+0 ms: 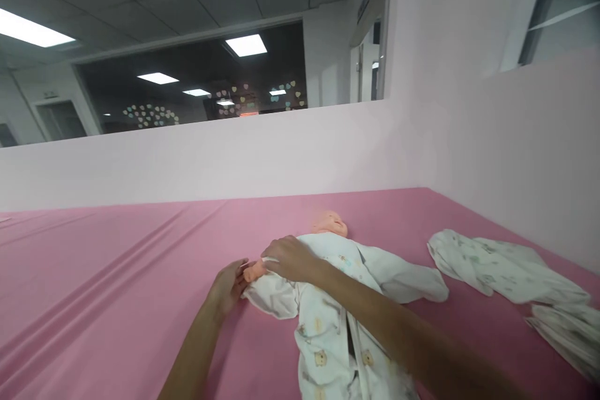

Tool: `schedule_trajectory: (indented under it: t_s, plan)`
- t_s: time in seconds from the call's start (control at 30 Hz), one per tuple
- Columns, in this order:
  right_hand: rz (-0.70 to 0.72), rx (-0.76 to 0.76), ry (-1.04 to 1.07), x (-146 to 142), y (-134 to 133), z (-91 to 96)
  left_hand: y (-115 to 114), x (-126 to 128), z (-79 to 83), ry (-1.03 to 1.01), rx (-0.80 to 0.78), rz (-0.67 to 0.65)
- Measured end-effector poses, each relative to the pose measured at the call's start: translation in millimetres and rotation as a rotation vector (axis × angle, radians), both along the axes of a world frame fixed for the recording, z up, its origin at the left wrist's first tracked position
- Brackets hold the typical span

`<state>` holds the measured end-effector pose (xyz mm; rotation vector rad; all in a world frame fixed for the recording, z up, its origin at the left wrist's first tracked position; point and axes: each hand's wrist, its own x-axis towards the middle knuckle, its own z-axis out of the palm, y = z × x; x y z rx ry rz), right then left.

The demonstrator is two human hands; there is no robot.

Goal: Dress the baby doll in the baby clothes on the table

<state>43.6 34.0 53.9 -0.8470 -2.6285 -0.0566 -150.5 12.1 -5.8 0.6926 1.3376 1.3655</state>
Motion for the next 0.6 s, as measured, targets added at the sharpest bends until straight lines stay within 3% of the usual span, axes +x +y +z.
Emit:
schedule_trajectory:
  t_s: [0.07,0.13,0.23,0.33,0.4,0.47,0.6]
  plan:
    - [-0.063,0.031,0.177,26.3,-4.1,4.7,-1.1,0.5,1.9,0.055,0.028,0.053]
    - [-0.231,0.065,0.335,69.7,-6.6,3.5,-4.4,4.3,4.4,0.204,0.085,0.133]
    - [-0.609,0.030,0.409,160.3,-8.1,-14.4,-10.8,18.6,11.3,0.581,0.176,0.247]
    - [-1.092,-0.077,0.345,251.9,-12.2,-44.9,-13.0,48.3,25.0,0.823,0.288,0.229]
    - [-1.246,-0.248,0.298,293.5,-16.9,-63.3,-10.3,77.9,38.1,0.895,0.375,0.125]
    - [-1.264,-0.382,0.267,312.4,-21.1,-75.6,-5.0,112.3,52.9,1.002,0.456,-0.029]
    - [-1.129,-0.479,0.287,304.2,-22.0,-82.7,8.3,178.1,76.7,1.244,0.589,-0.509]
